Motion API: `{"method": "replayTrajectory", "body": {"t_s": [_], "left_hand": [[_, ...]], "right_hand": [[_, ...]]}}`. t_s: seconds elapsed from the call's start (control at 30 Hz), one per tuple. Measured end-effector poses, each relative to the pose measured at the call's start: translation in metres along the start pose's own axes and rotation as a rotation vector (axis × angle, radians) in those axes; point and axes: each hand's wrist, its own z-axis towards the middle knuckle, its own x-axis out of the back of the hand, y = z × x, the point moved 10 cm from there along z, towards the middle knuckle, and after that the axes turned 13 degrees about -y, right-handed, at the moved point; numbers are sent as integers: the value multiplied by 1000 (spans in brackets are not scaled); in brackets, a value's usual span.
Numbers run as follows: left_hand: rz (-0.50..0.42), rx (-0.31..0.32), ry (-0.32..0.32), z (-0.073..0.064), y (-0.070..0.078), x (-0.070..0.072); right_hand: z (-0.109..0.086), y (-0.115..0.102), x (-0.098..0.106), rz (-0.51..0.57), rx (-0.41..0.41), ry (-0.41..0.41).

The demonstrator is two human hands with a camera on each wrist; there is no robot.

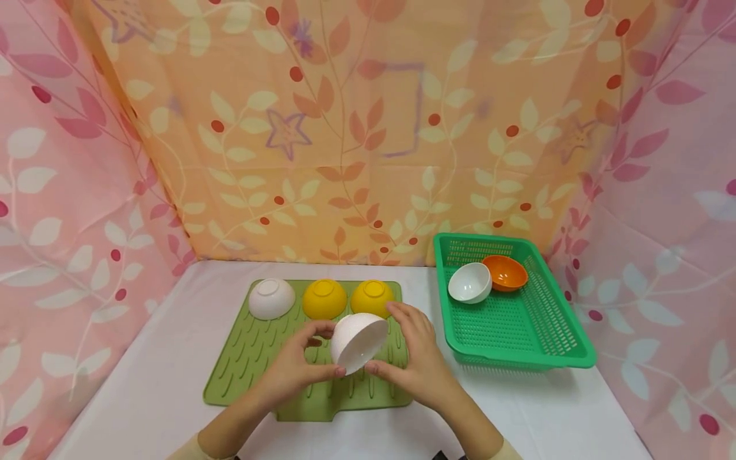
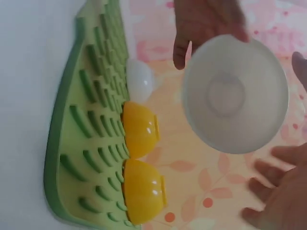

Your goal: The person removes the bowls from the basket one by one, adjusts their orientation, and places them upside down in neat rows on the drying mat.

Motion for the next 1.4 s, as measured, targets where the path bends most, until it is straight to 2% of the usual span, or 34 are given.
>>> {"method": "replayTrajectory", "body": {"t_s": [0.13,0.27,0.4,0.47,0.53,0.6,0.67,0.77,0.83,0.93,1.07,1.17,1.4], "left_hand": [[166,-72,57,-4,11,7],[338,-168,82,-7,25,7],[527,-296,93,-10,40,2],[584,-346,96,-12,45,-1],[609,-368,101,-13,47,-3],[585,-347,92,-13,47,-3],[510,-280,63,-10,41,-2],[295,-155,-20,-5,26,-1],[158,-96,-75,-2,18,-2],[35,-81,-157,0,12,-5],[-7,-115,-209,2,13,-6],[-19,-138,-205,2,15,-5],[44,-111,-94,-1,16,9]], "right_hand": [[1,20,-9,155,-160,-119],[0,34,-26,298,-268,-210],[0,40,-36,373,-335,-224],[-1,41,-38,378,-349,-213],[-1,40,-36,381,-346,-186],[0,39,-33,406,-318,-151],[0,36,-28,429,-273,-113],[1,29,-22,473,-181,-72],[2,25,-20,502,-113,-62],[1,19,-22,570,-25,-74],[1,13,-27,648,47,-103],[1,11,-28,637,62,-107],[3,9,-12,419,-11,18]]}}
